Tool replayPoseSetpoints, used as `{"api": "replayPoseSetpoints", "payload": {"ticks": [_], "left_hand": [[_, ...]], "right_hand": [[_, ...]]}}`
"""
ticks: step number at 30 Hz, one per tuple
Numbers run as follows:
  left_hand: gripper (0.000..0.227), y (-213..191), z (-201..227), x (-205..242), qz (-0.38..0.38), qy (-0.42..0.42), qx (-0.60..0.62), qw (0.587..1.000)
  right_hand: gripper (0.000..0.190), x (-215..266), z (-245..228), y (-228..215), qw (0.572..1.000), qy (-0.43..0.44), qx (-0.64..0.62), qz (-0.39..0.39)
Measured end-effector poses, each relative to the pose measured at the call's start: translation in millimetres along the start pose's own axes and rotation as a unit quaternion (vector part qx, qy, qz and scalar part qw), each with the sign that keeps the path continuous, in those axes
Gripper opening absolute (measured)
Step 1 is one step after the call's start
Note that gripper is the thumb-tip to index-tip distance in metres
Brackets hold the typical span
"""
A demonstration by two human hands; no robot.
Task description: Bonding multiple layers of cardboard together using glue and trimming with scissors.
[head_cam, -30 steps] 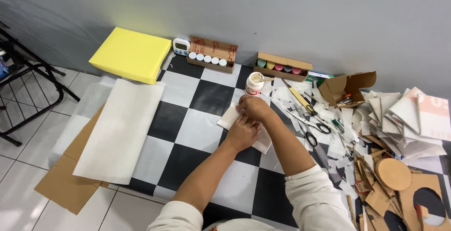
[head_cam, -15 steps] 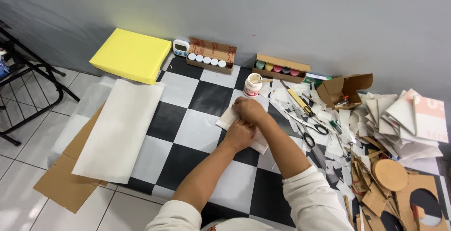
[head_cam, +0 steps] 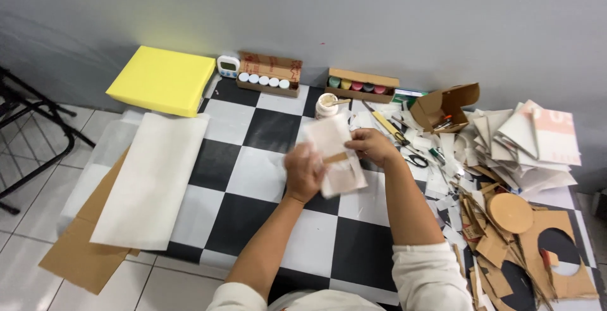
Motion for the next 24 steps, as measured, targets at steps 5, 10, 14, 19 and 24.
{"api": "replayPoseSetpoints", "payload": {"ticks": [5,10,14,19,24], "left_hand": [[0.049,25,-20,10,-0.189,-0.441,0.398,0.782],[0.016,44,-32,18,-0.229,-0.551,0.523,0.608],[0.010,40,-26,10,-0.188,-0.551,0.518,0.627],[0.009,27,-15,-7,-0.210,-0.558,0.534,0.600],[0.011,38,-13,-7,-0.185,-0.561,0.537,0.602]], "right_hand": [[0.022,29,5,-2,0.989,-0.063,-0.110,0.072],[0.021,49,16,0,0.986,-0.077,-0.140,0.046],[0.037,41,35,-3,0.988,-0.074,-0.136,0.023],[0.036,43,41,13,0.987,-0.096,-0.116,0.057],[0.019,33,56,10,0.987,-0.029,-0.137,0.074]]}}
Point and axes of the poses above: each hand's wrist, its own x-axis away from the middle knuckle, its own y-axis out of the palm, z = x × y, the point moved 1 cm from there along -x, towards the middle knuckle, and after that the axes turned 6 degrees about -x, right-handed, at the moved point
